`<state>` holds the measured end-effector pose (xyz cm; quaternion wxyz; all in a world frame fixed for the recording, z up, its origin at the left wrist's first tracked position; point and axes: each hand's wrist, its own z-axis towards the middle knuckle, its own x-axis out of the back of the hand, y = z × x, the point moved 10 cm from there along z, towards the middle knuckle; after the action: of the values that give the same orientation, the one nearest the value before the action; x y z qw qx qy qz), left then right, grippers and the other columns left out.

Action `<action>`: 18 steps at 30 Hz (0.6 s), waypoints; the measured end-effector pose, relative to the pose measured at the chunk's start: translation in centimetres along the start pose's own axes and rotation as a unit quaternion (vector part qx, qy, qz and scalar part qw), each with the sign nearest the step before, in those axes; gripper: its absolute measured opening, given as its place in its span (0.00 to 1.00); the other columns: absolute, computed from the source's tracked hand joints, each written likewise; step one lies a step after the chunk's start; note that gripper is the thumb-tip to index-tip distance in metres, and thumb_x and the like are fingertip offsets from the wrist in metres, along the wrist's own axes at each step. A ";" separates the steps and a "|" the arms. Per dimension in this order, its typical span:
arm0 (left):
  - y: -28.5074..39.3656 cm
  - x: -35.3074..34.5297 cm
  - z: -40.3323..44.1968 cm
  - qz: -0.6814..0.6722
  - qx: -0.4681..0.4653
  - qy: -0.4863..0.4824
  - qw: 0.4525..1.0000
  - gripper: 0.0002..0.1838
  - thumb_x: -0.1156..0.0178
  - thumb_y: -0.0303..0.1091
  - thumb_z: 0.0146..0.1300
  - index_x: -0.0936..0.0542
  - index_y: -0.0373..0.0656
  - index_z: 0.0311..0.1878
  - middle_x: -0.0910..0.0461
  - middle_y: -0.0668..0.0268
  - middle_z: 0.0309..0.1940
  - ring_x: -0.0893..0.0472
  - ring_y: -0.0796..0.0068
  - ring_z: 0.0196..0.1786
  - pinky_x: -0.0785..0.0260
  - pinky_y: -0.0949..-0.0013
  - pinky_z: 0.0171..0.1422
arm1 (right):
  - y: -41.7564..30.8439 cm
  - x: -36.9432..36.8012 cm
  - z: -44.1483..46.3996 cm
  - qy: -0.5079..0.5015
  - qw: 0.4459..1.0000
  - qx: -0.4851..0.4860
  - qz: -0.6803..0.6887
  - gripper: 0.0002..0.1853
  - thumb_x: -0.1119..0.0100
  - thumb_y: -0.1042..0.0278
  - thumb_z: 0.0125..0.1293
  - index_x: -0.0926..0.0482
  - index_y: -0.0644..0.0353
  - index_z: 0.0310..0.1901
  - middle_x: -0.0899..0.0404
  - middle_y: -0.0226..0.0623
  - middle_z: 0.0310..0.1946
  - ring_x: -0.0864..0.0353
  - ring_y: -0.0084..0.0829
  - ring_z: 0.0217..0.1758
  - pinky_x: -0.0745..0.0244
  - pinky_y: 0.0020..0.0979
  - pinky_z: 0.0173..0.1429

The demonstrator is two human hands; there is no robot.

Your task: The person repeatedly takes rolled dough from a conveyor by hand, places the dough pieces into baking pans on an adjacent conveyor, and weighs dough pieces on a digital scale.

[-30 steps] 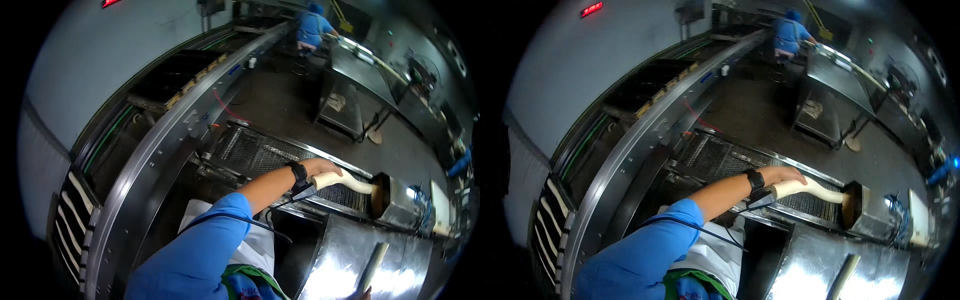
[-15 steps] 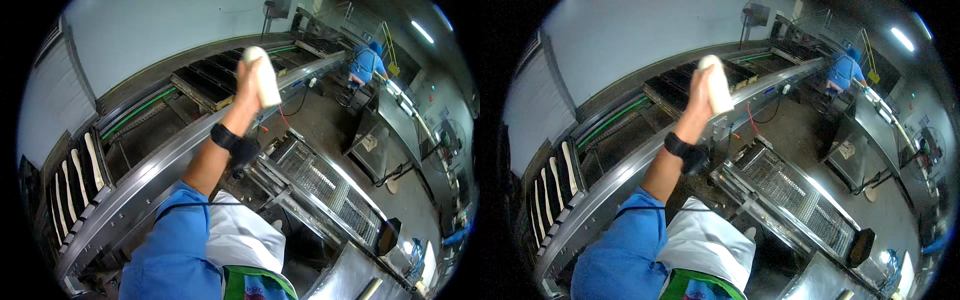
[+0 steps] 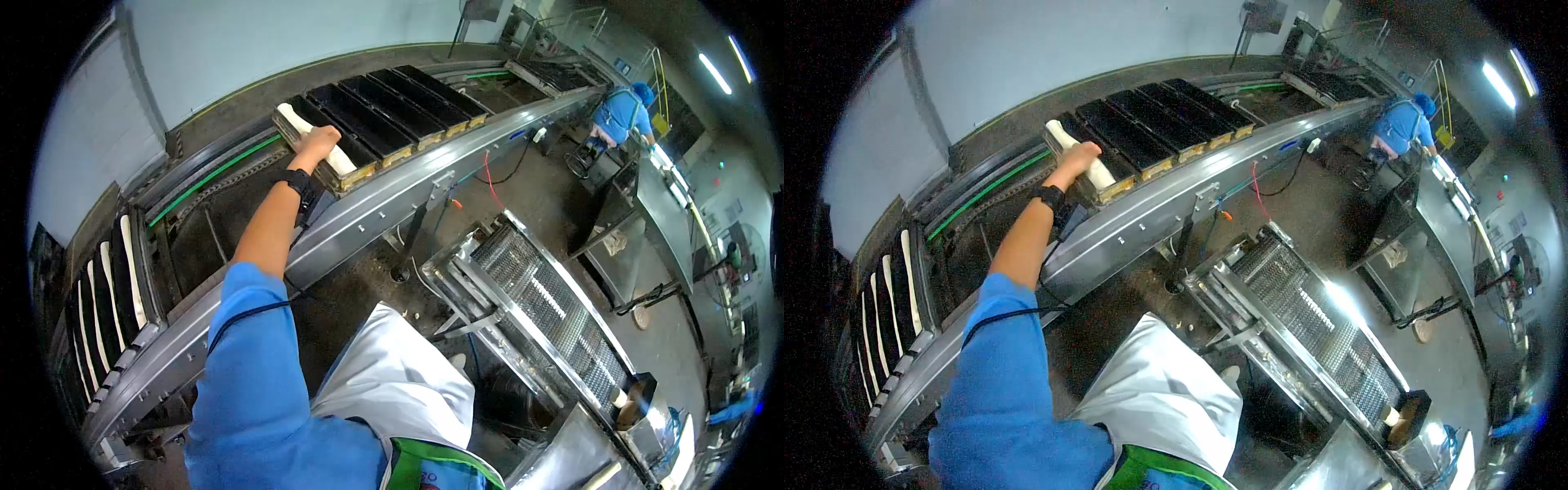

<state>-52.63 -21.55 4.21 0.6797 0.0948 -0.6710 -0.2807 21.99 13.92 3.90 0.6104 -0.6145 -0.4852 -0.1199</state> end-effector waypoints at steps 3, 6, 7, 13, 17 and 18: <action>0.0 -1.5 -1.9 0.098 0.022 0.009 0.995 0.14 0.54 0.41 0.51 0.21 0.47 0.33 0.26 0.60 0.38 0.30 0.57 0.47 0.39 0.56 0.48 | -2.3 -0.7 0.1 -0.002 1.000 0.015 0.027 0.27 0.53 0.54 0.56 0.41 0.64 0.53 0.33 0.45 0.46 0.34 0.33 0.50 0.40 0.29 0.53; 1.5 -3.0 -4.3 0.169 -0.076 0.065 0.981 0.16 0.53 0.42 0.50 0.21 0.42 0.33 0.25 0.58 0.36 0.30 0.60 0.44 0.39 0.58 0.46 | -6.1 -1.0 0.3 -0.002 0.997 0.046 0.069 0.27 0.53 0.55 0.56 0.40 0.65 0.53 0.33 0.45 0.46 0.35 0.32 0.51 0.41 0.29 0.53; 1.3 -3.1 -4.7 0.166 -0.074 0.066 0.981 0.16 0.53 0.42 0.50 0.21 0.42 0.33 0.25 0.58 0.36 0.30 0.60 0.44 0.39 0.58 0.46 | -7.7 -1.1 0.3 -0.002 0.995 0.059 0.083 0.26 0.53 0.56 0.56 0.40 0.65 0.53 0.33 0.45 0.46 0.35 0.32 0.51 0.41 0.29 0.54; 1.0 -2.5 -8.2 0.119 -0.078 0.067 0.988 0.15 0.52 0.42 0.48 0.21 0.42 0.27 0.24 0.59 0.30 0.28 0.62 0.40 0.39 0.58 0.43 | -23.5 -2.2 2.1 -0.040 0.952 0.215 0.215 0.25 0.53 0.58 0.57 0.39 0.67 0.52 0.34 0.44 0.47 0.36 0.31 0.52 0.42 0.28 0.55; 0.2 -3.2 -9.3 0.141 -0.062 0.099 0.983 0.14 0.53 0.40 0.48 0.21 0.42 0.28 0.24 0.61 0.31 0.29 0.64 0.41 0.40 0.59 0.44 | -39.5 -10.7 6.1 -0.119 0.902 0.328 0.254 0.25 0.50 0.60 0.55 0.37 0.68 0.51 0.31 0.40 0.43 0.31 0.26 0.43 0.37 0.25 0.46; -0.3 -3.8 -9.1 0.146 -0.060 0.102 0.982 0.14 0.53 0.40 0.48 0.21 0.42 0.28 0.24 0.61 0.31 0.29 0.64 0.41 0.40 0.59 0.44 | -44.3 -14.4 5.9 -0.198 0.875 0.364 0.252 0.25 0.48 0.59 0.54 0.35 0.67 0.50 0.29 0.37 0.38 0.30 0.23 0.39 0.35 0.24 0.41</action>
<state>-43.67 -22.15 0.05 0.7825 -0.0170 -0.5869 -0.2071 -20.72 2.98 20.00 0.6917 -0.4612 -0.4341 0.3470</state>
